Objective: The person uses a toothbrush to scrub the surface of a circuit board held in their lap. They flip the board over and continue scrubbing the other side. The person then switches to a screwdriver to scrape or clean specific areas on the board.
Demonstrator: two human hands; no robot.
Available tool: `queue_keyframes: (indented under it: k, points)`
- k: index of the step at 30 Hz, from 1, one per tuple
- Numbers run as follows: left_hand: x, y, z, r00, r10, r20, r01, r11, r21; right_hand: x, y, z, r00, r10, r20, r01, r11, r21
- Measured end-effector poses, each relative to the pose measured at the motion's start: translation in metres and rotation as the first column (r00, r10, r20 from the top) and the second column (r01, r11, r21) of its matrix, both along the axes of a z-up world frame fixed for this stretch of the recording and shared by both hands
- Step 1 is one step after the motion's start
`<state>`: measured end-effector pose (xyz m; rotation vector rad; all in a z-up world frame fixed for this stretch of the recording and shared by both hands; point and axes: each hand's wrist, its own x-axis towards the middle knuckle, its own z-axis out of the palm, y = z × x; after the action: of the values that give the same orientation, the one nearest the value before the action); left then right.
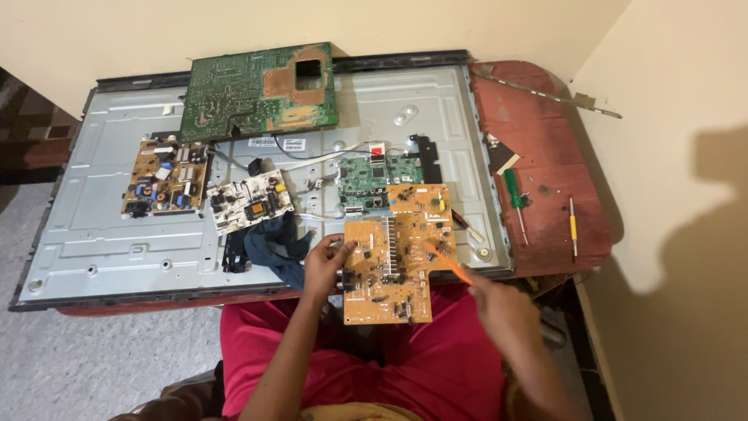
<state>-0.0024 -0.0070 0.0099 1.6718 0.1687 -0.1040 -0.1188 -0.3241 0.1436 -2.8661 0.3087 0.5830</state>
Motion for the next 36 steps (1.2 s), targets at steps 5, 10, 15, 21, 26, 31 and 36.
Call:
queue_keyframes:
  k: [5, 10, 15, 21, 26, 31, 36]
  points:
    - [0.0, 0.001, -0.003, 1.0, -0.014, -0.003, 0.014, 0.997, -0.082, -0.003, 0.0, 0.002, 0.996, 0.037, -0.076, -0.026, 0.99, 0.142]
    - [0.0, 0.001, -0.005, 1.0, -0.017, 0.008, 0.017, 0.995, -0.096, 0.003, -0.042, 0.002, 0.997, -0.063, -0.047, 0.072, 0.973, 0.219]
    - [-0.001, 0.002, -0.001, 1.0, -0.022, 0.02, 0.023, 0.999, -0.041, 0.004, -0.03, -0.023, 0.989, 0.0, 0.149, -0.051, 0.939, 0.341]
    - [-0.002, 0.001, 0.003, 1.0, -0.009, 0.008, 0.01, 0.999, -0.037, 0.008, -0.066, -0.011, 0.985, -0.071, 0.158, 0.031, 0.969, 0.243]
    - [-0.002, -0.001, 0.006, 1.0, -0.009, -0.022, 0.008, 0.998, -0.062, 0.009, -0.052, -0.018, 0.982, -0.067, 0.177, 0.012, 0.956, 0.294]
    - [-0.003, -0.001, 0.009, 1.0, 0.005, -0.015, -0.005, 1.0, -0.011, 0.008, -0.043, -0.016, 0.978, -0.043, 0.202, -0.016, 0.96, 0.281]
    - [-0.001, 0.0, 0.007, 0.999, 0.002, -0.042, -0.002, 1.0, 0.002, 0.01, -0.077, -0.002, 0.985, -0.173, 0.018, 0.167, 0.966, 0.195]
